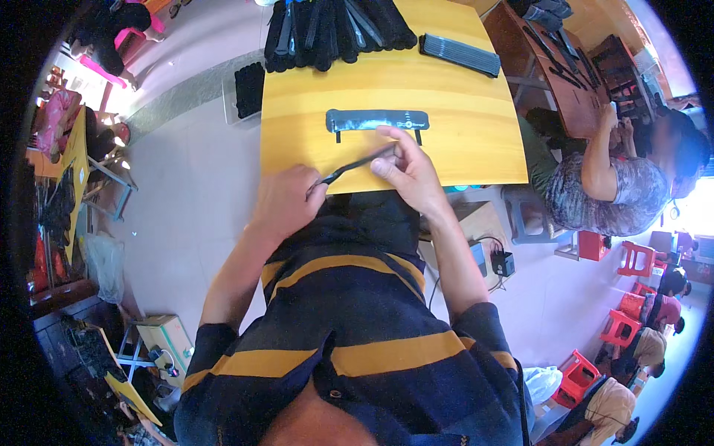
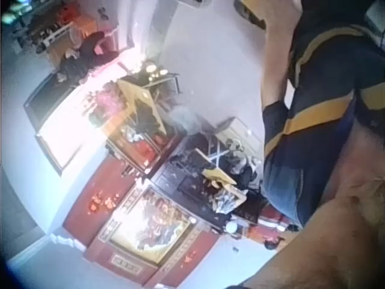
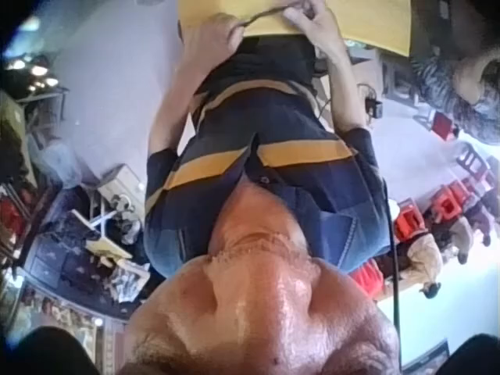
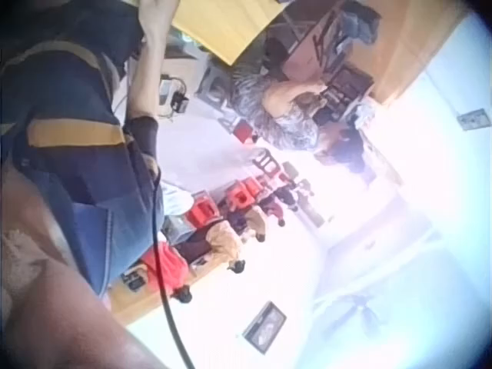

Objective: Assembling and checking textile straps or components at a workstation.

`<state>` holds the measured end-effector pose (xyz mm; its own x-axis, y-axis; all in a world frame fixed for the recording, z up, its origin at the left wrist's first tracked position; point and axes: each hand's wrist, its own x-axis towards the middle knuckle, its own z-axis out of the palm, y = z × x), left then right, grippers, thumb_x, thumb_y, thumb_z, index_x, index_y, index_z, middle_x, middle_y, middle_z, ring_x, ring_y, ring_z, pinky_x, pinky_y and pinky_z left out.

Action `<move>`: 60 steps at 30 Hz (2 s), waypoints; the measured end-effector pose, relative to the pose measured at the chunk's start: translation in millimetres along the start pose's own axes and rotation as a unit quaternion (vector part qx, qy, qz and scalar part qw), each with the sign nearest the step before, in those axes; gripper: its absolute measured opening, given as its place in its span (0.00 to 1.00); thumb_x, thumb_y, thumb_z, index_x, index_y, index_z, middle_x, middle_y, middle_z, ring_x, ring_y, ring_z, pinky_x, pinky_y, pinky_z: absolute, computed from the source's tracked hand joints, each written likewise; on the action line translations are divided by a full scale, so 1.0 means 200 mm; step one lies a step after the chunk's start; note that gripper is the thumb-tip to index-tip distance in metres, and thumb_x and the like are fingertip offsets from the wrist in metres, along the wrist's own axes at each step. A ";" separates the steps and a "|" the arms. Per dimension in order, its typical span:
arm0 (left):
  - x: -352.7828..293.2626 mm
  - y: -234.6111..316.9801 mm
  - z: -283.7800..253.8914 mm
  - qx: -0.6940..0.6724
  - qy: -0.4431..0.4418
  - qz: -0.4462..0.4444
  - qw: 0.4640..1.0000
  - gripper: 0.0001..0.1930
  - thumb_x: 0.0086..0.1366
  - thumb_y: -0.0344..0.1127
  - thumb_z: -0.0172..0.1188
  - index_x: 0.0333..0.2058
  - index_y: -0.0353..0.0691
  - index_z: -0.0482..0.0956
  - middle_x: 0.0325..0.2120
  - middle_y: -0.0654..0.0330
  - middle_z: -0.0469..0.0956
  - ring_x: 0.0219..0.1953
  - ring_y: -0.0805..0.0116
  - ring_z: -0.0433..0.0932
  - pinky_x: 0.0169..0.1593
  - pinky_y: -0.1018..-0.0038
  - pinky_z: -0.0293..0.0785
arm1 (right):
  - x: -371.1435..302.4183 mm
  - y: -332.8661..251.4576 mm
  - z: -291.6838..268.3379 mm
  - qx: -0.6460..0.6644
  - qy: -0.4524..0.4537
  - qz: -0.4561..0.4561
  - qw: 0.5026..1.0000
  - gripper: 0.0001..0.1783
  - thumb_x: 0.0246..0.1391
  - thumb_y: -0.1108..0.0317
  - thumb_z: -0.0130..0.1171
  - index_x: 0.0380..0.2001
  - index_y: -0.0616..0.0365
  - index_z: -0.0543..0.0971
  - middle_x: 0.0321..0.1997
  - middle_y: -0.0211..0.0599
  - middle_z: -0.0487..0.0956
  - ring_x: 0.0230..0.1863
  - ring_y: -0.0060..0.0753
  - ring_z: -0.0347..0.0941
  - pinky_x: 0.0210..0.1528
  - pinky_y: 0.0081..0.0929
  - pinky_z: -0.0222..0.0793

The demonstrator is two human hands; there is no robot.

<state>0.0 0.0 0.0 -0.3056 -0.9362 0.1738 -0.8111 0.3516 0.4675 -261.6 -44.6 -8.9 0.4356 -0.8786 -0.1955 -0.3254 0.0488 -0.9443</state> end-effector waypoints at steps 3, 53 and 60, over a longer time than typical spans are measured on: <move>-0.01 0.15 0.07 -0.117 0.091 -0.012 0.989 0.09 0.58 0.34 0.68 0.25 0.37 0.79 0.19 0.52 0.75 0.22 0.50 0.77 0.28 0.58 0.72 | -0.04 -0.02 0.07 0.242 0.117 -0.055 0.962 0.25 0.66 0.69 0.64 0.63 0.58 0.70 0.51 0.30 0.79 0.51 0.19 0.74 0.56 0.22 0.72; 0.10 -0.05 -0.05 0.092 -0.029 0.034 0.995 0.13 0.66 0.33 0.56 0.43 0.46 0.88 0.28 0.56 0.78 0.36 0.53 0.81 0.41 0.56 0.77 | 0.13 0.08 0.24 -0.319 0.196 -0.274 0.886 0.07 0.49 0.70 0.70 0.35 0.54 0.87 0.36 0.36 0.83 0.41 0.43 0.80 0.44 0.39 0.77; 0.12 -0.03 -0.01 0.100 -0.027 0.048 0.993 0.13 0.64 0.32 0.57 0.41 0.47 0.89 0.28 0.56 0.78 0.35 0.55 0.81 0.39 0.57 0.77 | 0.13 0.08 0.25 -0.322 0.200 -0.277 0.883 0.07 0.49 0.70 0.70 0.34 0.54 0.86 0.35 0.34 0.83 0.41 0.43 0.80 0.43 0.38 0.77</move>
<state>-1.5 -25.1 2.8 -0.4082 -0.8986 0.1606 -0.8582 0.4378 0.2681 -213.8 -43.1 -41.2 0.3891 -0.7863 0.4799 -0.6210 -0.6087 -0.4939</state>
